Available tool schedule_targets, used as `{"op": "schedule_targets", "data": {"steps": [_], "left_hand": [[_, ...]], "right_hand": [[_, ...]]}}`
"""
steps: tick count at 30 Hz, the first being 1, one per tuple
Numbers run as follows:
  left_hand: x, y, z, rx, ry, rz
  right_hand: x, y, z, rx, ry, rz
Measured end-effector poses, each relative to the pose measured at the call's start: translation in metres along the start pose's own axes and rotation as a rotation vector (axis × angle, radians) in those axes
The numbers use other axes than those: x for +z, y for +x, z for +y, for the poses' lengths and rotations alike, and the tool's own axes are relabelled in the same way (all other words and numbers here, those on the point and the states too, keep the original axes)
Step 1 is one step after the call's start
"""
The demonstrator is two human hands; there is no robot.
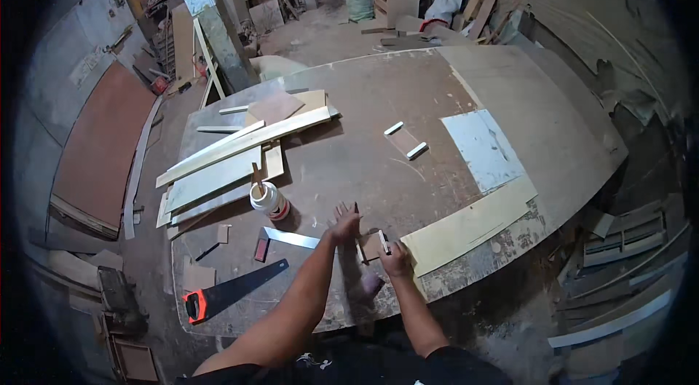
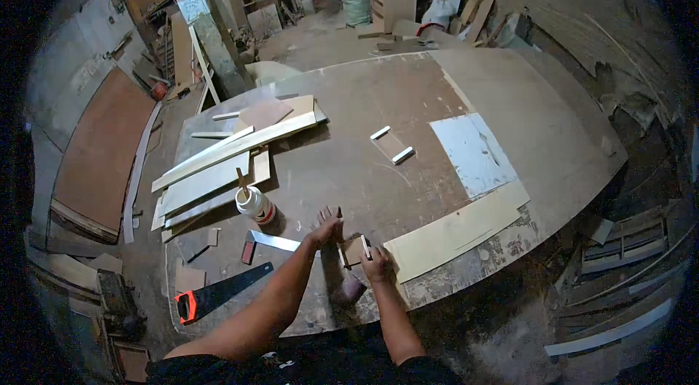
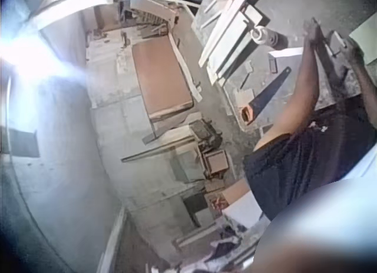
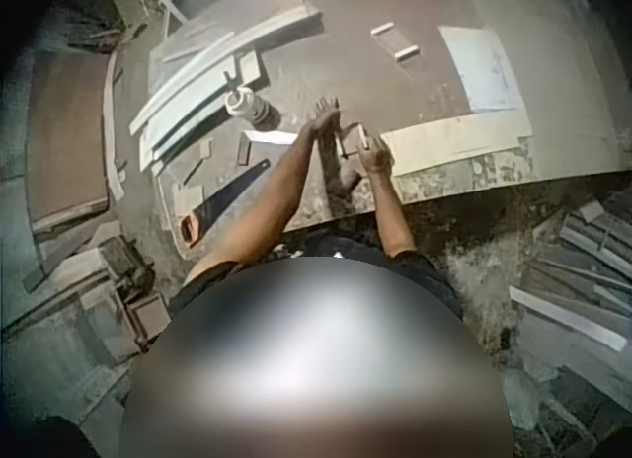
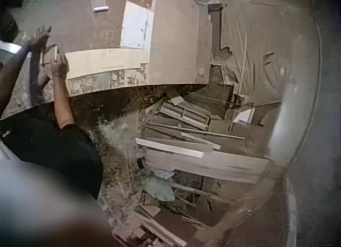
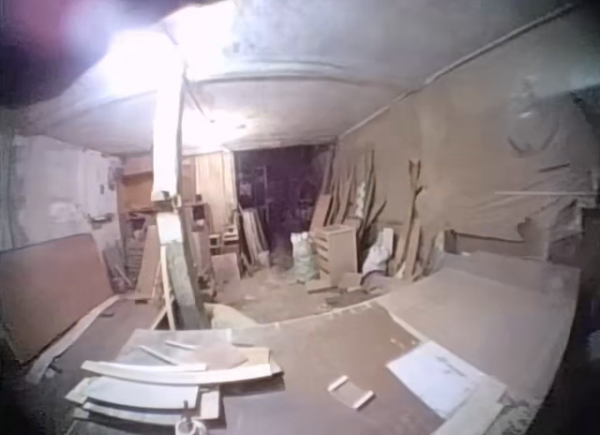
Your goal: Assemble and sand small wooden components for a project at a workbench.
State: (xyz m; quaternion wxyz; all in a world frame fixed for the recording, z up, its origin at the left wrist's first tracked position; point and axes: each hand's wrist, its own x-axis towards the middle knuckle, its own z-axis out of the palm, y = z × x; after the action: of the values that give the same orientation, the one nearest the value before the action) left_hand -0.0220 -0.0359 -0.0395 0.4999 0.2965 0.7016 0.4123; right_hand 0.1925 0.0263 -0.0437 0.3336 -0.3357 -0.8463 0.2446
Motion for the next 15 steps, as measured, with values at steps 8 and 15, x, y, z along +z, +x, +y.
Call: {"op": "schedule_targets", "data": {"steps": [8,15], "left_hand": [[-0.004,-0.022,-0.001,-0.007,-0.562,0.105],[0.009,-0.044,-0.005,0.008,0.606,0.314]], "right_hand": [[-0.012,-0.006,-0.008,0.25,-0.172,-0.2],[-0.034,-0.003,-0.016,0.181,0.05,-0.074]]}}
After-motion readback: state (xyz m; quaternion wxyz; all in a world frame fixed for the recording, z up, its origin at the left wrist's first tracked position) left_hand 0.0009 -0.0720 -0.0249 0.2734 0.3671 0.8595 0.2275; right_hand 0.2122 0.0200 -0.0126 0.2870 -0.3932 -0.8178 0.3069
